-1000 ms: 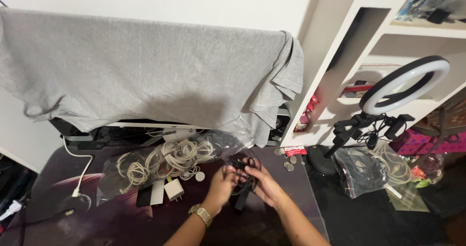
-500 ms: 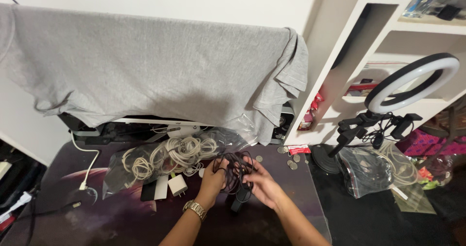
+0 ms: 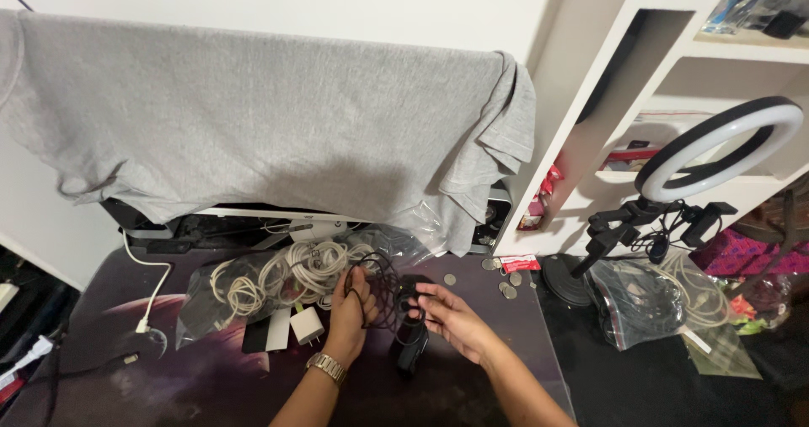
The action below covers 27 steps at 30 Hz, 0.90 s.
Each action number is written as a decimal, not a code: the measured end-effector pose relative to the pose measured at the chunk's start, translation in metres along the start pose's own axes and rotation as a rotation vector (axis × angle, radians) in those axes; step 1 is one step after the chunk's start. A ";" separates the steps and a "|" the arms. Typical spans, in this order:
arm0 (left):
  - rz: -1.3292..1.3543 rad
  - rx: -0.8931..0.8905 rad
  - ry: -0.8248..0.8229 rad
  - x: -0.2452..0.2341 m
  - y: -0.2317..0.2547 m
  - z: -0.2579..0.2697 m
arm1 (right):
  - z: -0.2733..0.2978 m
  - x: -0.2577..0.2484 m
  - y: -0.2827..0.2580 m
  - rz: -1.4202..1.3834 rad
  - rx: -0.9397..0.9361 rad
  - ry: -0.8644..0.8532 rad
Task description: The person gathers several cables and electronic accessories from a desk surface and places them into a clear plastic bag, then puts the bag and other items into a desk drawer.
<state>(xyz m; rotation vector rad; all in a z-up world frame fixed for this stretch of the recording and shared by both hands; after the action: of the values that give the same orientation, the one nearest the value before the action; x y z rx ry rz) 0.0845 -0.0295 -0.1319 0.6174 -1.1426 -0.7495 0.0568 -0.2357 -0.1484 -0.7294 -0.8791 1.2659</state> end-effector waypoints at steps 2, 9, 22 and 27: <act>-0.121 0.036 0.074 -0.004 0.010 -0.007 | -0.008 -0.007 0.008 0.043 -0.036 0.059; 0.518 0.112 -0.145 -0.016 0.099 -0.018 | -0.031 -0.046 0.016 0.319 -0.194 0.241; 0.136 -0.166 -0.358 0.038 0.099 0.000 | 0.012 0.051 -0.085 0.405 -0.581 -0.067; -0.092 0.024 -0.078 0.024 0.099 -0.005 | 0.009 0.051 -0.080 0.405 -0.488 -0.090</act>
<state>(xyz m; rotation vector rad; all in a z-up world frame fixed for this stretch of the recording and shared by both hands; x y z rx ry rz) 0.1155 0.0125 -0.0438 0.6692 -1.2028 -0.8457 0.0919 -0.1992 -0.0678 -1.2946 -1.1727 1.4615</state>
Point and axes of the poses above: each hand's wrist, its own z-axis away from the middle knuckle, its own x-axis out of the palm, y = z × x, the point moved 4 cm from there along -z, towards the middle knuckle, and after that the axes turned 11 degrees about y, right-handed, at the moved point
